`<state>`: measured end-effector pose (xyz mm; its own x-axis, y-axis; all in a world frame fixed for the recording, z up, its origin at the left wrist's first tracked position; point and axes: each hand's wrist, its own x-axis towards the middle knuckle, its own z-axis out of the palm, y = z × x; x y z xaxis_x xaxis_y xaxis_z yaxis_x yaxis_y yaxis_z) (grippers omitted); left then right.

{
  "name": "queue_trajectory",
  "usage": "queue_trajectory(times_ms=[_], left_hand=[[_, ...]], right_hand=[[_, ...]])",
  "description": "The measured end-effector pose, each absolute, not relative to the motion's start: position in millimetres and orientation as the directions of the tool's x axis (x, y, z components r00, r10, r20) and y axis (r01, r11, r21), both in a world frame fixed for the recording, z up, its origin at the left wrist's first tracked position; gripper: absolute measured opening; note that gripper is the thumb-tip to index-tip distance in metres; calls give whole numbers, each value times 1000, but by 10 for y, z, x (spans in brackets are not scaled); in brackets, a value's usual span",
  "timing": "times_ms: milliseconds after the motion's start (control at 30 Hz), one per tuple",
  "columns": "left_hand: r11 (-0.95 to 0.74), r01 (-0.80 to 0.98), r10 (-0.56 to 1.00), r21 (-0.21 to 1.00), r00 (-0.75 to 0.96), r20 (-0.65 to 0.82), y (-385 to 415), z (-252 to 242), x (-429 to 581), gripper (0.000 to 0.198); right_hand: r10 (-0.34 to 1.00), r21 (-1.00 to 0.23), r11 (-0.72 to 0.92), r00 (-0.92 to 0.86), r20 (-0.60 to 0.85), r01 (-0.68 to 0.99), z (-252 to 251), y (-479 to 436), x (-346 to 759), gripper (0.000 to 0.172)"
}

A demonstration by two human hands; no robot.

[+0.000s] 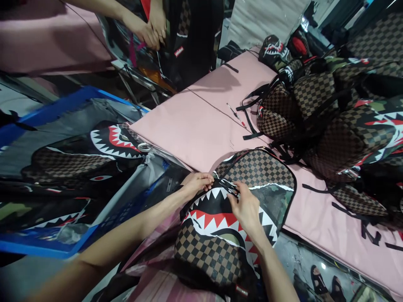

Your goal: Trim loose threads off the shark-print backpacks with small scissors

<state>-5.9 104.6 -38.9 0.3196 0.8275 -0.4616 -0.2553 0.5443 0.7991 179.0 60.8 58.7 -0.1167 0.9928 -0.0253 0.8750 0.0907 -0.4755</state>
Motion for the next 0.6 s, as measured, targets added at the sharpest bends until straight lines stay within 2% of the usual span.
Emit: queue_trajectory(times_ms=[100, 233, 467, 600], left_hand=[[591, -373, 803, 715, 352, -480, 1058, -393, -87, 6], [638, -494, 770, 591, 383, -511, 1081, -377, -115, 4], [658, -571, 745, 491, 397, -536, 1085, -414, -106, 8], [656, -584, 744, 478, 396, -538, 1076, -416, -123, 7]], right_hand=[[980, -245, 199, -197, 33, 949, 507, 645, 1618, 25], [954, 18, 286, -287, 83, 958, 423, 648, 1462, 26], [944, 291, 312, -329, 8, 904, 460, 643, 1228, 21], [948, 329, 313, -316, -46, 891, 495, 650, 1173, 18]])
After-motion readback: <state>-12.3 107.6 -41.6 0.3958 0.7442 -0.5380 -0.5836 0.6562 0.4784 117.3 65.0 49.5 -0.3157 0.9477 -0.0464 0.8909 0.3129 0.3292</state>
